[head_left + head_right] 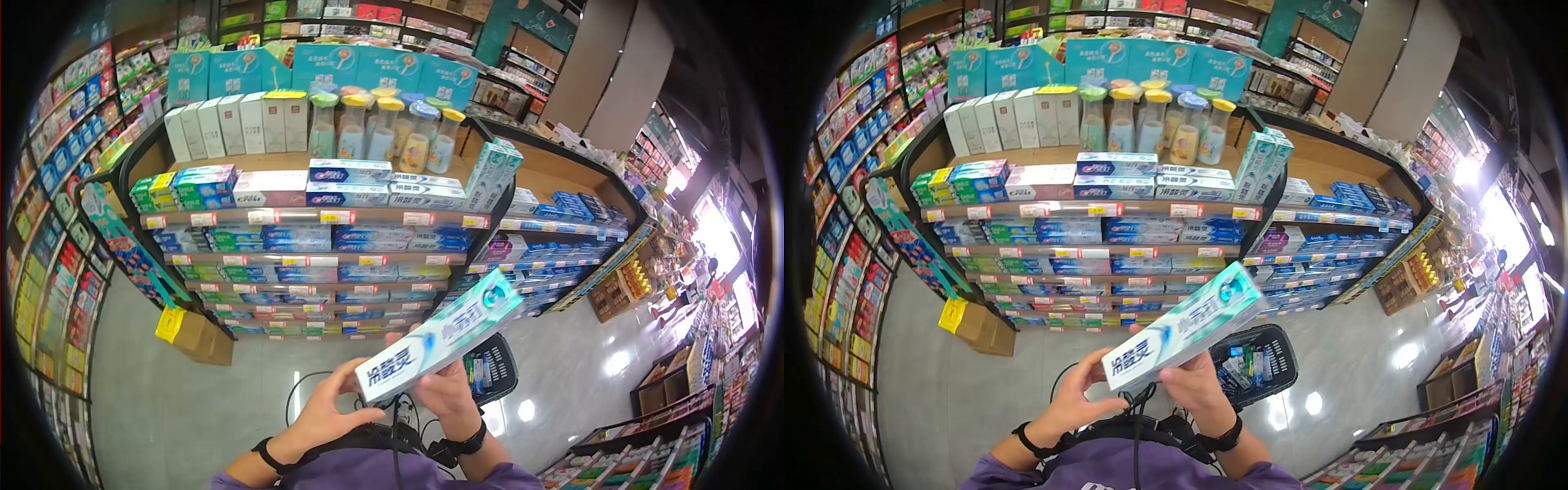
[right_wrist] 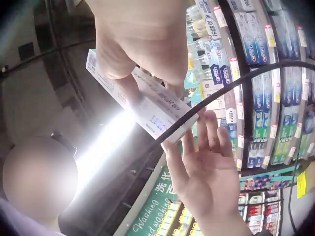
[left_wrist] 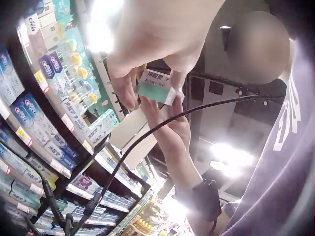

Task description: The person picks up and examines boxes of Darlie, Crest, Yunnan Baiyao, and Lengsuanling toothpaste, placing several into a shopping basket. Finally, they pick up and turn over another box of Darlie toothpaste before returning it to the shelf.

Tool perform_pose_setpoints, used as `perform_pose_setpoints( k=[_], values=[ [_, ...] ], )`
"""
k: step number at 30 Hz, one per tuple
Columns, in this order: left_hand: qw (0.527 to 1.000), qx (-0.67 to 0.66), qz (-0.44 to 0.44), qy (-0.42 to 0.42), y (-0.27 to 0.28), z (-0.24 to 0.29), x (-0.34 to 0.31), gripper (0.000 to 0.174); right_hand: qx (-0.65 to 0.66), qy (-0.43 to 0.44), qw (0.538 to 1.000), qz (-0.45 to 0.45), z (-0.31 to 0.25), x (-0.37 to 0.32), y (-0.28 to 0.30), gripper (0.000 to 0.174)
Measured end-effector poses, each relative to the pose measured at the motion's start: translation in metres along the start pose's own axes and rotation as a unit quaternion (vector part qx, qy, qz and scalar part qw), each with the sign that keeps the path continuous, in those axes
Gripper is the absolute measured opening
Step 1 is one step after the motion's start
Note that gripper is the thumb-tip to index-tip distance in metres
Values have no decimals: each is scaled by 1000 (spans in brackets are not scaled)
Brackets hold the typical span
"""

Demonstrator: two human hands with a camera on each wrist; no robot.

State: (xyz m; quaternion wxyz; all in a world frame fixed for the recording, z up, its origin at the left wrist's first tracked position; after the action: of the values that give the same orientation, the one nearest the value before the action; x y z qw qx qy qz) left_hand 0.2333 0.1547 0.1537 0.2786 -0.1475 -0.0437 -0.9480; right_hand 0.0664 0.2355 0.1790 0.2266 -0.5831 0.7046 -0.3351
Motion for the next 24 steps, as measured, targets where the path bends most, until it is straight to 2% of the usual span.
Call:
perform_pose_setpoints(
  k=[1,3,4,7,11,12,16,19,24],
  values=[
    [999,-31,16,20,2,-9,-2,82,-20,-5,1000,-2,0,1,-1,88],
    [998,-29,46,-37,12,-11,0,75,-57,-24,998,-2,4,-1,-2,91],
    [996,-20,61,-56,18,-10,1,73,-81,-18,996,-30,1,-1,4,100],
    [993,-19,85,-82,39,-4,6,68,-80,9,996,37,-16,-9,12,104],
    [989,-29,100,-103,56,2,10,65,-20,-1,995,94,-33,-30,31,99],
    [990,-38,102,-94,57,2,10,65,-21,8,993,112,-34,-38,37,92],
    [991,-47,80,-100,60,-2,10,71,-49,-1,988,146,-31,-48,43,85],
    [986,-106,85,-98,54,-13,9,71,-57,4,987,152,-30,-60,46,84],
    [986,-129,85,-68,48,-15,11,75,-59,3,981,183,-27,-73,53,80]
  ],
)
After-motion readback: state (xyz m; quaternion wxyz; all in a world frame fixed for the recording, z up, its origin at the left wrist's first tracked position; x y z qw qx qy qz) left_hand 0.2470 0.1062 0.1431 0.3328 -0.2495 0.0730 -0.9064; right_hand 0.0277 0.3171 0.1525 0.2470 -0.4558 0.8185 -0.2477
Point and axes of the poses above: each hand's wrist, its own x-axis towards the middle knuckle, its own y-axis out of the back of the hand, z = x × y, the point moved 6 cm from there along x, towards the middle knuckle, and after that the axes turned 11 degrees about -y, right-handed, at the moved point
